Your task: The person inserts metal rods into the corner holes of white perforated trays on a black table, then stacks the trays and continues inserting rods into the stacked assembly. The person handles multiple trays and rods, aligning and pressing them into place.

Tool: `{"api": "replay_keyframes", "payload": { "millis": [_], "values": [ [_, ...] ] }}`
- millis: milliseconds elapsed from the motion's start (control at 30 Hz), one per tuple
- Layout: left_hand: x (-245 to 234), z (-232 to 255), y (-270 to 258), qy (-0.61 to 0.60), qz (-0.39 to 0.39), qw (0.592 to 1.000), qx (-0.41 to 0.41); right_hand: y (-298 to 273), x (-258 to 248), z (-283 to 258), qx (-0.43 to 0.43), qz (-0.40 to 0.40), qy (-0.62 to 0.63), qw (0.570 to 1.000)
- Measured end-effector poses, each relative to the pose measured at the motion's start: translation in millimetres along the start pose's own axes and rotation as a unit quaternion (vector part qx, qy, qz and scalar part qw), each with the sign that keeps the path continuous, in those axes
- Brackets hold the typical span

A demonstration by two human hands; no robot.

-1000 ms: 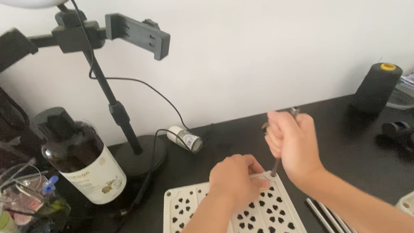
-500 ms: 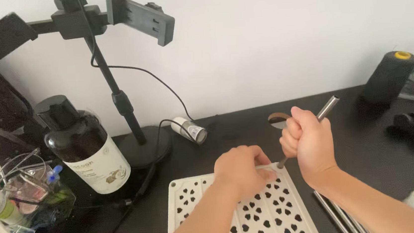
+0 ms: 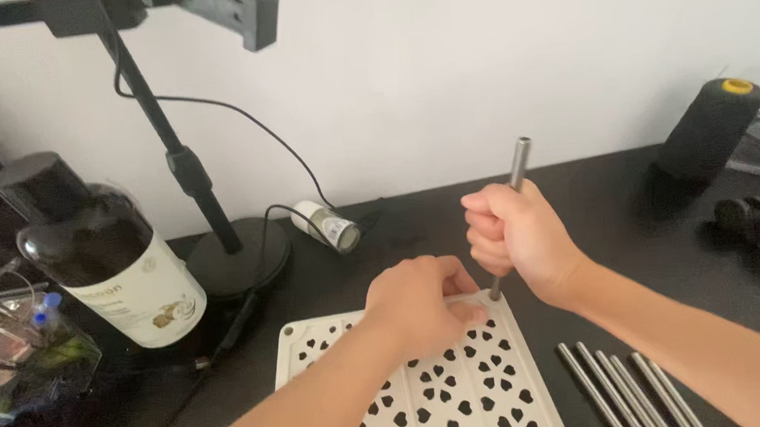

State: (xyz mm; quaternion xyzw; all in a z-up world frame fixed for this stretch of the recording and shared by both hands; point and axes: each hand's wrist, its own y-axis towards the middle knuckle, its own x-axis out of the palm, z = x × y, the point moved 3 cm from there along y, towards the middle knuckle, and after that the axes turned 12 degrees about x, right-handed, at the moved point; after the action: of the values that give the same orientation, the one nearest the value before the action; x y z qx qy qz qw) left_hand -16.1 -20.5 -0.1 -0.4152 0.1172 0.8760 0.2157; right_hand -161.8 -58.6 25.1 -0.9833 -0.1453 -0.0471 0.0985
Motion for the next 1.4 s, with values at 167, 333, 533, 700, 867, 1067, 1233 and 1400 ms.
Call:
{"api": "replay_keyframes", "payload": {
  "millis": [167,333,533,700,867,1067,1233,1400],
  "values": [
    [-3,-2,4,0.005,-0.008,1.000,-0.023,4,7,4,-0.026,0.101,0.034,0.994],
    [-1,3,-1,0.003,-0.017,0.999,-0.040,-3,25,7,-0.112,0.252,0.055,0.960],
    [-2,-1,2,0.023,-0.004,0.999,-0.026,-2,25,12,-0.118,0.273,0.074,0.952],
    [0,-1,3,0.030,0.011,0.999,-0.014,4,9,9,-0.058,0.145,0.064,0.986],
    [0,-2,1,0.033,0.016,0.999,-0.012,2,6,2,-0.039,0.061,0.032,0.997],
    [5,-5,-2,0.027,-0.003,0.999,-0.017,-2,5,0,-0.048,0.016,-0.016,0.999],
    [1,-3,-3,0.021,0.000,0.999,-0.024,-3,5,4,-0.050,0.045,-0.018,0.998],
    [8,-3,-4,0.058,0.008,0.998,0.009,-21,14,46,-0.057,0.123,0.015,0.991]
  ]
}}
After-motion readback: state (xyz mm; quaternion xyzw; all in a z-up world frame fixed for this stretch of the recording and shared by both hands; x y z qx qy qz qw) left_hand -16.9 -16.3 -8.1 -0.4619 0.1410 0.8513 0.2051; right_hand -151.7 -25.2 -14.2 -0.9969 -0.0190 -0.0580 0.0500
